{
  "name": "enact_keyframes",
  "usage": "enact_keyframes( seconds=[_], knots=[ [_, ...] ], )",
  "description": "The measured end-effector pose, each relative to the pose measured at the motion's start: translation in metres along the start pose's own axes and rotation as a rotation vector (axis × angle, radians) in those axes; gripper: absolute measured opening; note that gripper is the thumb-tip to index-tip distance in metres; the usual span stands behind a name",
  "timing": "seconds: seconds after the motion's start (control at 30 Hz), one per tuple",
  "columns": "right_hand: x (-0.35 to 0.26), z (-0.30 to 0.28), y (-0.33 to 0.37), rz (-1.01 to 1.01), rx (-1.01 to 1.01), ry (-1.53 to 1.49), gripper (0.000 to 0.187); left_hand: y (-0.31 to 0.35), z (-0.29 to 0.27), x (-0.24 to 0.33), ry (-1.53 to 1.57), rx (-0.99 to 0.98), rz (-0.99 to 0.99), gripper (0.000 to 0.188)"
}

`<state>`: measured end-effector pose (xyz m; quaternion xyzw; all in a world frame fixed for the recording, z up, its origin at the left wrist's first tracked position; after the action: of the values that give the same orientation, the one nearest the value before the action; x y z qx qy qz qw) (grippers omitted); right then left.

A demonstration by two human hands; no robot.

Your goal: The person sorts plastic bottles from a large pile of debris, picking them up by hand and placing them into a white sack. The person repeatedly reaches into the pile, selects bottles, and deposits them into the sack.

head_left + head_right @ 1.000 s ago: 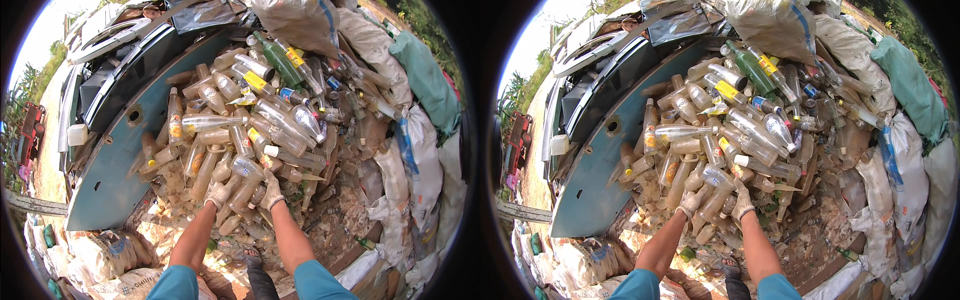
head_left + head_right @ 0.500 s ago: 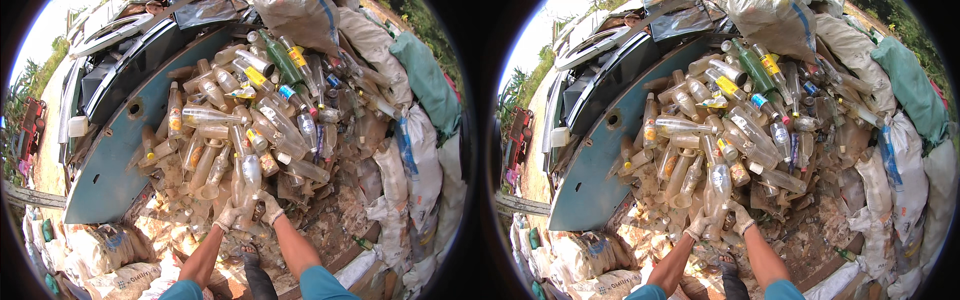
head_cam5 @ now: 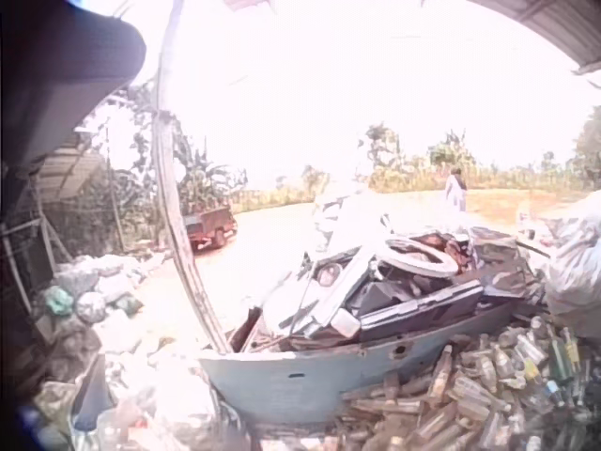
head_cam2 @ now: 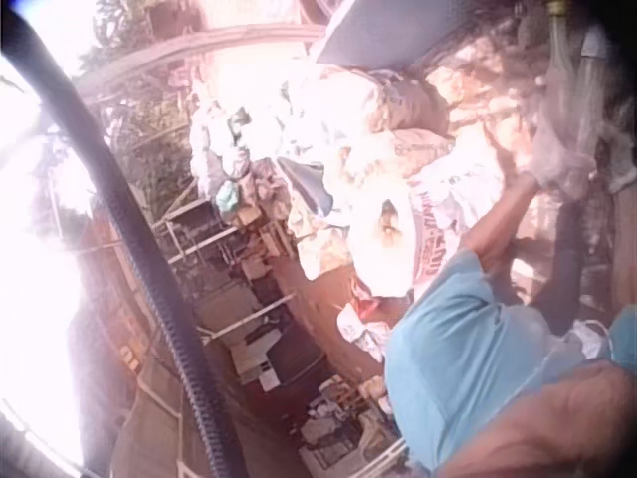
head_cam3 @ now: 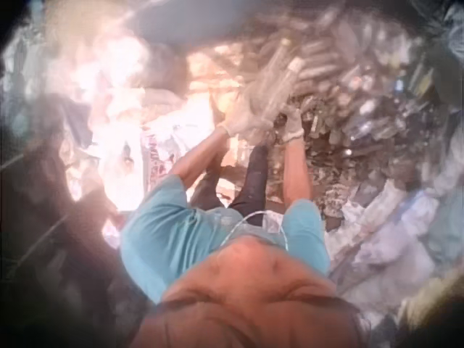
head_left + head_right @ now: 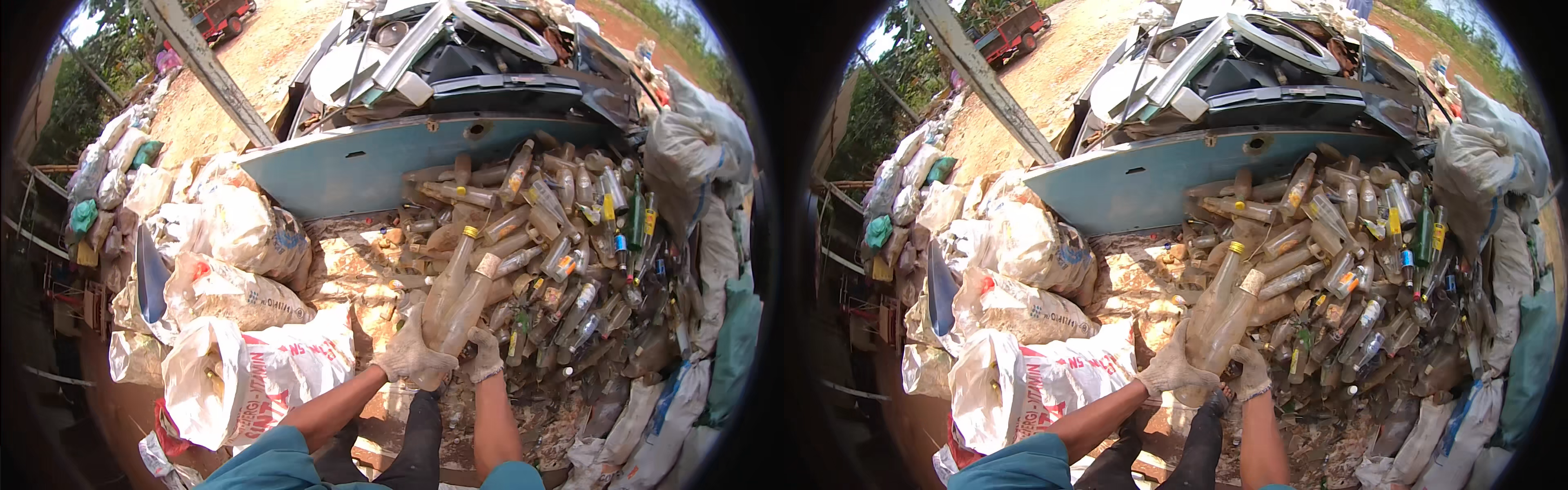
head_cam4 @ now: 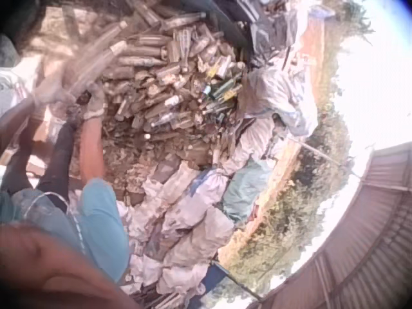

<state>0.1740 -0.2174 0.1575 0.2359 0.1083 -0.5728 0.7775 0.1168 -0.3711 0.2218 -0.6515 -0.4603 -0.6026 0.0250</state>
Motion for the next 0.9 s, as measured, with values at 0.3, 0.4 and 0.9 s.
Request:
enact_keyframes(
  seconds=[0.3,0.4,0.9],
  knots=[
    [0.243,0.371,-0.042,0.402,-0.546,0.081,0.093,0.419,-0.191,-0.073,-0.004,0.750,0.168,0.142],
    [0.344,0.458,-0.063,0.637,-0.728,0.113,0.081,0.506,-0.225,-0.127,0.175,0.903,0.131,0.126],
    [0.486,0.351,-0.133,0.741,-0.630,2.355,0.088,0.423,-0.117,-0.414,0.996,0.677,-0.225,0.062]
  ],
)
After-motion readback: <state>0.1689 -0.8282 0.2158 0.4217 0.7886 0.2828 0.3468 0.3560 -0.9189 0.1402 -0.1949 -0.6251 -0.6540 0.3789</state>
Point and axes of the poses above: each hand's wrist, its own y-axis away from the middle knuckle, its own z-axis out of the palm, x = y × z, the point moved 6 cm from there along -y, towards the middle knuckle, and after that the axes turned 14 degrees about -x, right-handed, at the moved point
